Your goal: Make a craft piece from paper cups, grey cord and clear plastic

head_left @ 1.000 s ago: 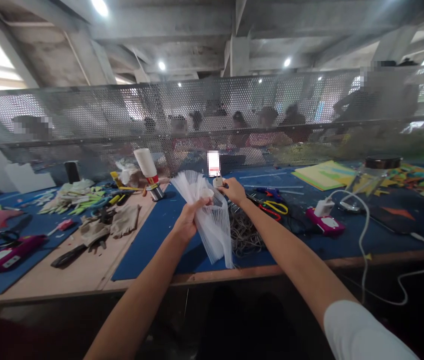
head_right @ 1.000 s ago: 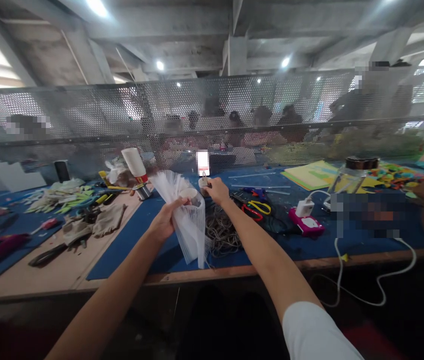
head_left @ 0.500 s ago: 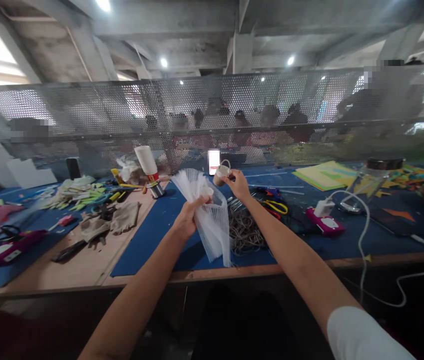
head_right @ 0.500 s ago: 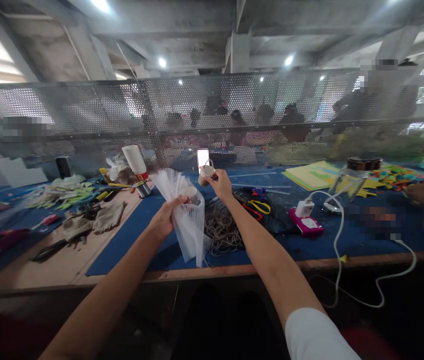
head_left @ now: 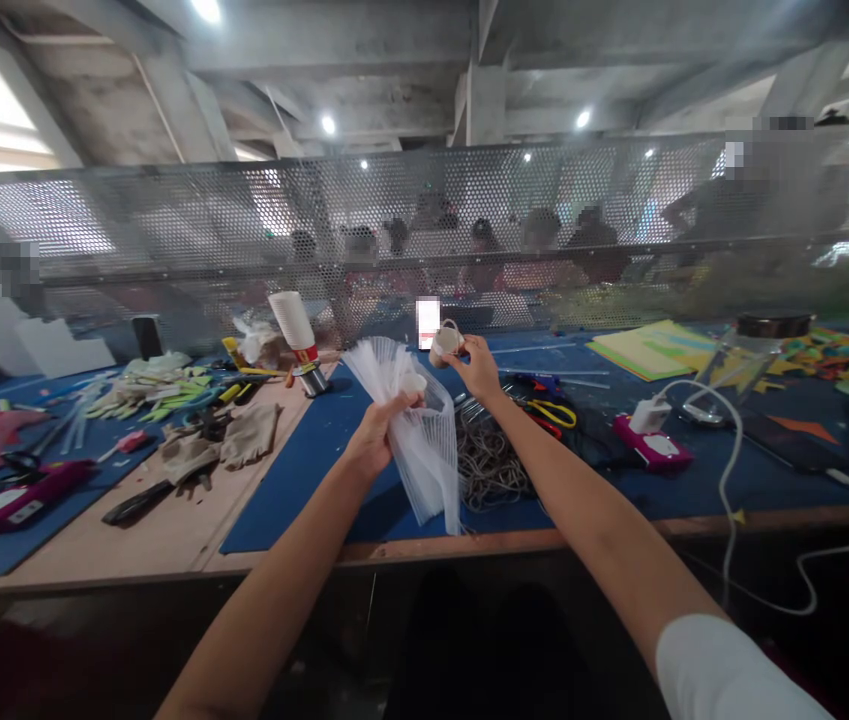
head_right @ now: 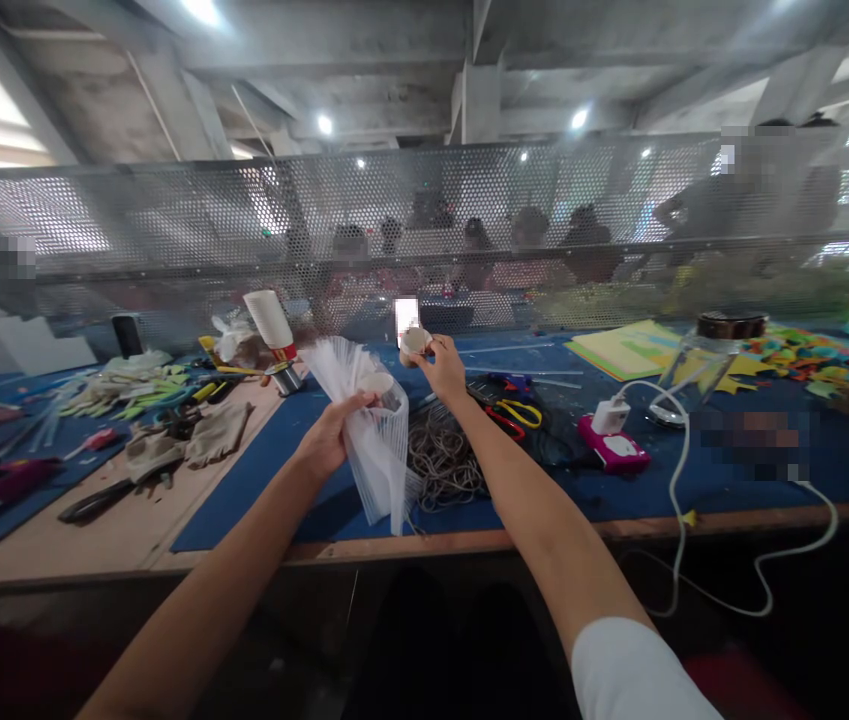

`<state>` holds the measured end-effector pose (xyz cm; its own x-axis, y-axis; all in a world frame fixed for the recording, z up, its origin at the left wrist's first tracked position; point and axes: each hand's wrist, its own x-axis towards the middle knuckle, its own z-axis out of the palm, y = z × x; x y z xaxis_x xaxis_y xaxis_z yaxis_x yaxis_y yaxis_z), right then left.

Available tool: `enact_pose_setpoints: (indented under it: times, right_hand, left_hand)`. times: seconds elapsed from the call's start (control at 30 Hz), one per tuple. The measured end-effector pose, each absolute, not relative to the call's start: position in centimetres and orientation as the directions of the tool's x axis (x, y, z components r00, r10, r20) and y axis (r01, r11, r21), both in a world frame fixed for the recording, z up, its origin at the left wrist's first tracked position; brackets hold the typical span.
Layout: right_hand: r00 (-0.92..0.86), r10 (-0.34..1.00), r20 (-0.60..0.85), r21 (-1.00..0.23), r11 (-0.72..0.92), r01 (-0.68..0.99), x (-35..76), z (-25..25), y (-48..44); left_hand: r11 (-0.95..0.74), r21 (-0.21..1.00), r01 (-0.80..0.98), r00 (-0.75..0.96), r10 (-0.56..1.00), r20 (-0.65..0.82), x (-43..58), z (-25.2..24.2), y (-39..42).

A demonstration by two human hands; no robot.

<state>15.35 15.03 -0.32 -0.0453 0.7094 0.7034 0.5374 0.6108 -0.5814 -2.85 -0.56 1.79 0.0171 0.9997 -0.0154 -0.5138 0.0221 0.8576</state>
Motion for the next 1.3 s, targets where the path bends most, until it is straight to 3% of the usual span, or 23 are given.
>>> enact_pose_setpoints:
  times: [0.47,1.3]
  right_hand:
    - [-0.018,0.643,0.766,-0.546,0.665,0.509,15.2,-0.9,15.7]
    - [-0.024,0.699,0.715,-0.587,0.618,0.524,15.4,-1.4,15.9]
  left_hand:
    - [0.025,0.855,-0.518,0.019,1.000,-0.018,-2.9,1.8,-0.5]
    - [0.008,0.854,-0.521,0.009,1.000,-0.004,-2.8,1.9,-0.6]
